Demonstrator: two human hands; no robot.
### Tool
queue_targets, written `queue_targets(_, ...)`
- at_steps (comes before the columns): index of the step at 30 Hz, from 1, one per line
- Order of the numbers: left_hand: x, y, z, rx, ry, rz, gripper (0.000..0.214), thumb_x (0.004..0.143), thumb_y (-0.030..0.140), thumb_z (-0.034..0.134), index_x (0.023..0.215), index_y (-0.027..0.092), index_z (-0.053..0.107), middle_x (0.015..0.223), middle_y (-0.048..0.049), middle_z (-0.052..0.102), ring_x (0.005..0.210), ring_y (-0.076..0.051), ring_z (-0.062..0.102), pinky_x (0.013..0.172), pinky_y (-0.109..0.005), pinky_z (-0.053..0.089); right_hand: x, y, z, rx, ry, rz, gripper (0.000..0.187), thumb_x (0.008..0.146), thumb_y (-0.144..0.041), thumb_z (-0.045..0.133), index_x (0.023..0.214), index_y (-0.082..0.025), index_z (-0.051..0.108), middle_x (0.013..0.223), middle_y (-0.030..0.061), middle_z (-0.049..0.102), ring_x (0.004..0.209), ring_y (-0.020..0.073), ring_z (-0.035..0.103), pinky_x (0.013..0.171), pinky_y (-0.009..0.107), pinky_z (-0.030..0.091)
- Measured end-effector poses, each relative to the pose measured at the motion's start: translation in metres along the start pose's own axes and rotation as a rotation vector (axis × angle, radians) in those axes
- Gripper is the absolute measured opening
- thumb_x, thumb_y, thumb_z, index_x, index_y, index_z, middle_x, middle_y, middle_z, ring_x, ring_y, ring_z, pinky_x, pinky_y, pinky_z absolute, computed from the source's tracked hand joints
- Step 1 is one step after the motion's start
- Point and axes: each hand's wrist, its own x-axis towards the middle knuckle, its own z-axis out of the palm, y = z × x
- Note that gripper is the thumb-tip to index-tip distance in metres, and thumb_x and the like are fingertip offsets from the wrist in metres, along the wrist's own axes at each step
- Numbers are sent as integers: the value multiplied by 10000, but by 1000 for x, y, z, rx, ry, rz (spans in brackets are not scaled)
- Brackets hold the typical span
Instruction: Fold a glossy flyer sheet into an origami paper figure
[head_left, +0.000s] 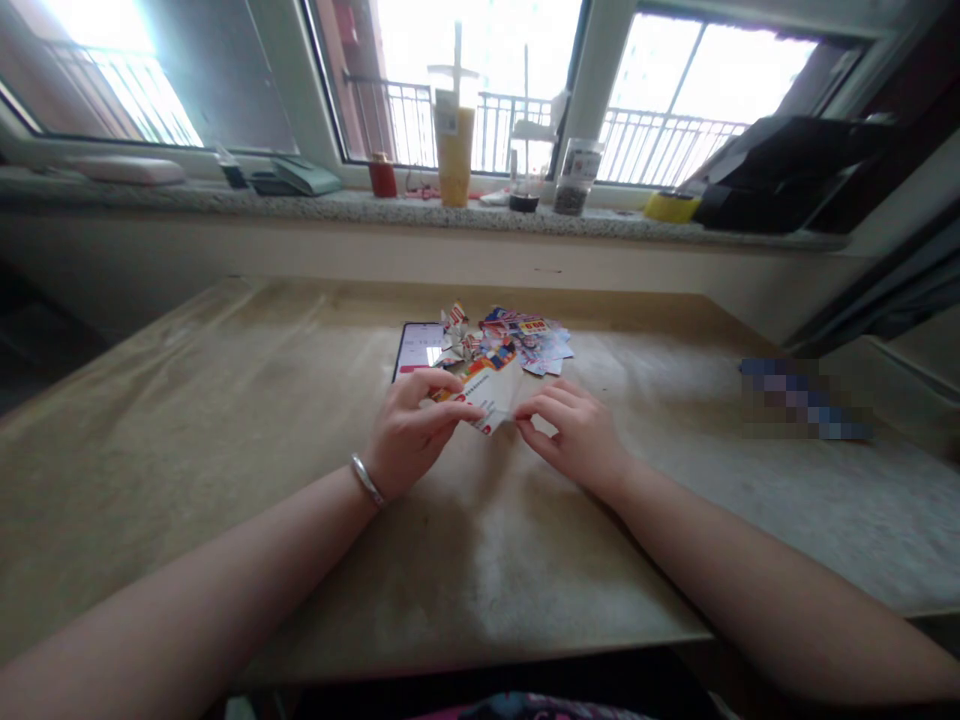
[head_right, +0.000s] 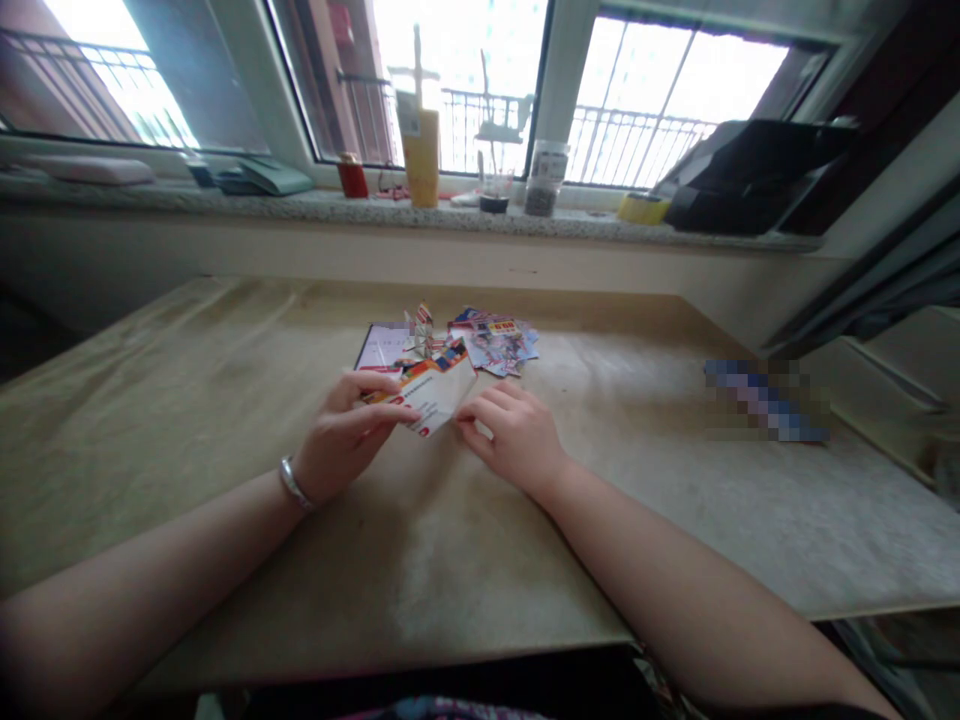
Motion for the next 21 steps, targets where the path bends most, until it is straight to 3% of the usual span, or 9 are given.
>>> queue_targets(5, -1, -1, 1, 18, -84, 77, 192, 831, 102, 565, 800, 241, 694, 1123, -54, 534, 998, -169, 546, 823, -329, 505, -1, 1, 2, 19, 1, 49, 90, 839, -207, 539, 816, -219, 625, 803, 25, 663, 800, 174, 584, 737, 304, 475)
queue_targets(11, 4, 1, -3, 242, -190, 312, 137, 852, 286, 609, 980, 257, 647, 995, -9, 650, 847, -140, 578, 790, -300, 477, -1, 3, 4, 24, 43, 114, 176, 802, -195, 575, 970, -236, 609, 935, 50, 644, 905, 206, 576, 790, 344, 482)
queue_targets(15, 6, 1, -4, 286, -210, 322, 94, 866, 256, 574, 903, 248, 660, 1030, -9, 654, 836, -139, 577, 766, -296, 477, 0, 5, 4, -10, 90, 87, 261, 777, -206, 610, 1036, -234, 600, 1033, 68, 626, 972, 236, 551, 846, 394, 467)
queue_targets(21, 5, -2, -6, 208, -292, 280, 168, 850, 164, 518, 812, 225, 670, 1079, -38, 624, 884, -171, 573, 781, -340, 484, 0, 5, 1, 2, 74, 65, 80, 806, -180, 582, 837, -232, 635, 920, 39, 662, 921, 214, 544, 860, 380, 458)
